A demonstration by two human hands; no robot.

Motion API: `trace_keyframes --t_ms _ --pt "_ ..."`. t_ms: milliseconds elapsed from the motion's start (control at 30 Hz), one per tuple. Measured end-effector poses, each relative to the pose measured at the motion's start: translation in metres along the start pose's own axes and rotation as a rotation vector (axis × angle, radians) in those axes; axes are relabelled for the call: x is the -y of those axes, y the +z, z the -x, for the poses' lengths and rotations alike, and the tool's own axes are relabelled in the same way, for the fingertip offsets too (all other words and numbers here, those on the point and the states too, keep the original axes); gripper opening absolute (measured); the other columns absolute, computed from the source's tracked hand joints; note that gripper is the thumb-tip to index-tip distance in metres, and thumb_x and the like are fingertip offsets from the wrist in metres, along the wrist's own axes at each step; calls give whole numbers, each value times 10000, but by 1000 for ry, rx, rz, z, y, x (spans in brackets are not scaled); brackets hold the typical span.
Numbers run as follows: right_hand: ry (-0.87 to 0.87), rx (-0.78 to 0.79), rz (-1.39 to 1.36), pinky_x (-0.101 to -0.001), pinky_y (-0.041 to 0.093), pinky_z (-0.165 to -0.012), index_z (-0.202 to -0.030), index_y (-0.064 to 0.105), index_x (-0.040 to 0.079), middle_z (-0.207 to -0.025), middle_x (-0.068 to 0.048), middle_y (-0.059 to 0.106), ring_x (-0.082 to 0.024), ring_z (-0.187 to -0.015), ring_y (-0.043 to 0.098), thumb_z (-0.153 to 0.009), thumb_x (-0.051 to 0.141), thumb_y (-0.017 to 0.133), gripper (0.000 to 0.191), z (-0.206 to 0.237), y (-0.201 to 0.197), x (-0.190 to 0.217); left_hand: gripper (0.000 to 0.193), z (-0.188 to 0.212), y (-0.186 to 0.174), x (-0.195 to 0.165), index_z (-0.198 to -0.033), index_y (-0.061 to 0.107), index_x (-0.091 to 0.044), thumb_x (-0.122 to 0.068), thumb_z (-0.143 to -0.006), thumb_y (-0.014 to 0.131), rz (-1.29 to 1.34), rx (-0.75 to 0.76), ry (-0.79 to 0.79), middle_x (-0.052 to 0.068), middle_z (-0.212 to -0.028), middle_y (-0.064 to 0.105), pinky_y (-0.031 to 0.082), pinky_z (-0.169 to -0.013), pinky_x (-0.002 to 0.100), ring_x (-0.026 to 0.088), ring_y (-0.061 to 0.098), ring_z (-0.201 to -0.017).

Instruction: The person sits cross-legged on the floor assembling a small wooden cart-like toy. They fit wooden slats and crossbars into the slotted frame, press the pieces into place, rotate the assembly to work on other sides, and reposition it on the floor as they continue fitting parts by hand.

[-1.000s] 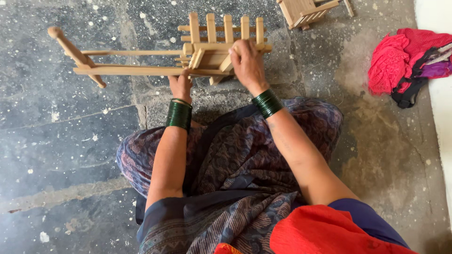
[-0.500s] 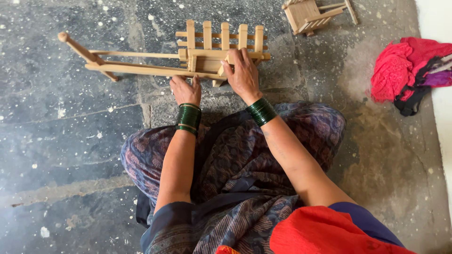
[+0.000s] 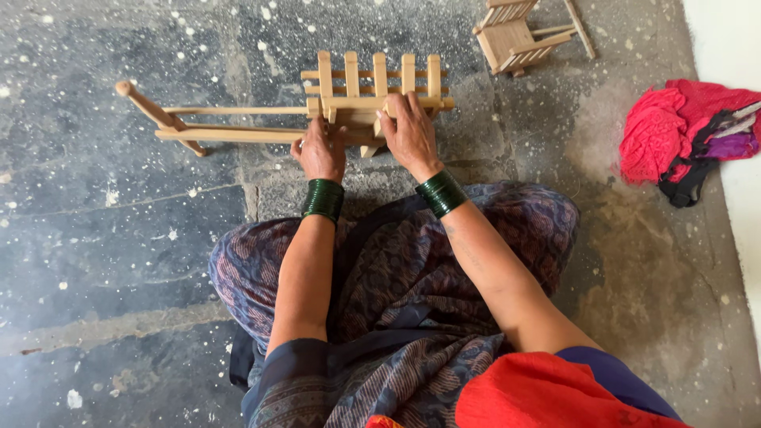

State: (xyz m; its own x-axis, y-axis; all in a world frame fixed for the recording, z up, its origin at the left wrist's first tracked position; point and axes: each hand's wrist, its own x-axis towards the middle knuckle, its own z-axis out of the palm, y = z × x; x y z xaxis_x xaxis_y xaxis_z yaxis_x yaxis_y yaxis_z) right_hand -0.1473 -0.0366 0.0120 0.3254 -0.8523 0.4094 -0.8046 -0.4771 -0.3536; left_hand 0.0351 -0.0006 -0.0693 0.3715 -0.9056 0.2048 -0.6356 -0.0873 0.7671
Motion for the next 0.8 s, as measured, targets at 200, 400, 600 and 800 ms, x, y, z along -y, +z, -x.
trace_keyframes --t_ms 200,400,600,800 --pt "99 67 -33 -309 491 -581 -1105 589 82 -993 -49 564 -171 -727 540 -1046 285 607 212 11 -11 -7 270 3 -2 -6 -1031 664 -92 -361 -1010 663 -8 10 -14 68 -919 744 361 -1073 523 258 700 -903" --pt "4 -15 19 -318 493 -604 -1146 601 61 -982 -59 557 -176 -756 567 -1040 287 624 251 26 -23 -14 295 21 1 -13 -1047 662 -69 -352 -970 691 34 -37 85 120 -988 733 368 -1025 490 310 691 -943" --pt "2 -93 -238 -265 548 -776 -1299 610 101 -1093 -47 646 -133 -915 642 -1160 296 447 289 33 -32 -27 322 23 -1 -10 -1071 665 -64 -379 -1012 641 -17 97 11 145 -853 726 355 -1093 475 309 702 -834" --pt "401 -21 -889 -177 476 -570 -1351 623 80 -874 20 563 -42 -684 539 -1144 254 397 353 52 -74 -37 276 22 2 -9 -991 667 -95 -362 -1007 599 -15 155 -24 100 -773 735 316 -1127 476 264 709 -762"
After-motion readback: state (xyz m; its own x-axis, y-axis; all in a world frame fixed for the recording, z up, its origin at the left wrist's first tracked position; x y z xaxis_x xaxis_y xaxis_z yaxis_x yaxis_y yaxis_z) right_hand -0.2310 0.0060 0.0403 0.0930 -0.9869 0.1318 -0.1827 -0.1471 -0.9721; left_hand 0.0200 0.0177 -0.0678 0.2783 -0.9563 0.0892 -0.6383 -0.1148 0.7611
